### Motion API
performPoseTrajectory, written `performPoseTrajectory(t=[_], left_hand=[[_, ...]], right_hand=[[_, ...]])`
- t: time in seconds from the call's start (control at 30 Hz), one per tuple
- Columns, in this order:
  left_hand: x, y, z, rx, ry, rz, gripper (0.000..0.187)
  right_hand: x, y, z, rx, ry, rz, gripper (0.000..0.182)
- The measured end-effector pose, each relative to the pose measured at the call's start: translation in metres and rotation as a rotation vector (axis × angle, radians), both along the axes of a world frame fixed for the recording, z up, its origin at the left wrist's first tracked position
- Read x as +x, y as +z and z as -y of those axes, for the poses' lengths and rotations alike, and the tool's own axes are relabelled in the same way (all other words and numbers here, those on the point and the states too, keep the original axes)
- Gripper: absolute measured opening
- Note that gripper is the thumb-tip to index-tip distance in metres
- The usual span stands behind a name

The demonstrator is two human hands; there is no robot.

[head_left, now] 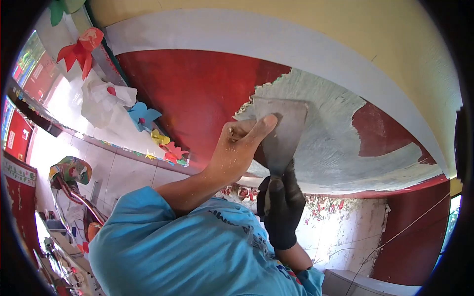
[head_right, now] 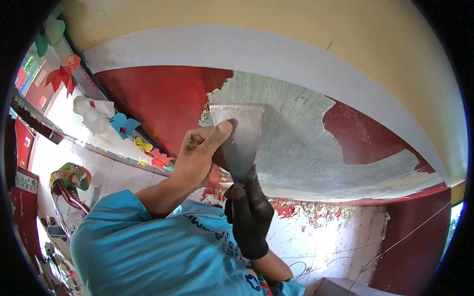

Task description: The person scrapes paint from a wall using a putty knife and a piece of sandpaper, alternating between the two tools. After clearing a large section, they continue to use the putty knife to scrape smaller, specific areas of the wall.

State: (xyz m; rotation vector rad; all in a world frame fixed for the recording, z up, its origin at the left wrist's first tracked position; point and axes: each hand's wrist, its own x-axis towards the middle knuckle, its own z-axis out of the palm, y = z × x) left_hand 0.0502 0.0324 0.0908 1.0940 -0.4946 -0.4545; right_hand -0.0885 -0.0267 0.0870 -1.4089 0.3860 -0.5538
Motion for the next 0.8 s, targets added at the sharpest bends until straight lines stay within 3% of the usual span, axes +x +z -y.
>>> performPoseTrajectory(t=[0.17, 0.3, 0.4, 0.5, 0.6, 0.67, 0.73, 0.8], left_hand=[[-0.001, 0.018, 0.005, -0.088, 0.019, -0.046, 0.03], [-0.006, 0.009, 0.004, -0.037, 0.017, -0.033, 0.03], [-0.01, 0.022, 0.003, -0.004, 0.026, -0.196, 0.042], [-0.004, 0.019, 0.005, -0.061, 0.038, -0.036, 0.038], [-0.009, 0.003, 0.003, -0.04, -0.026, -0.087, 0.025], [-0.006, 0.007, 0.005, -0.09, 0.019, -0.154, 0.025], [0.007, 0.014, -0.004, -0.08, -0.115, -0.125, 0.025], [-0.004, 0.018, 0.003, -0.096, -0.009, -0.141, 0.026]], right_hand=[[0.003, 0.019, 0.005, -0.059, 0.011, 0.004, 0.043], [-0.001, 0.0, -0.001, 0.031, 0.007, -0.013, 0.044], [0.003, 0.006, 0.002, -0.026, 0.021, 0.011, 0.043], [0.001, 0.007, 0.006, -0.126, -0.002, -0.005, 0.043], [-0.004, -0.004, 0.009, -0.206, -0.005, -0.018, 0.043], [-0.004, -0.005, 0.009, -0.13, 0.022, -0.044, 0.045], [-0.001, 0.002, 0.007, -0.099, 0.012, -0.047, 0.045], [0.002, 0.006, 0.006, -0.206, -0.016, 0.012, 0.044]])
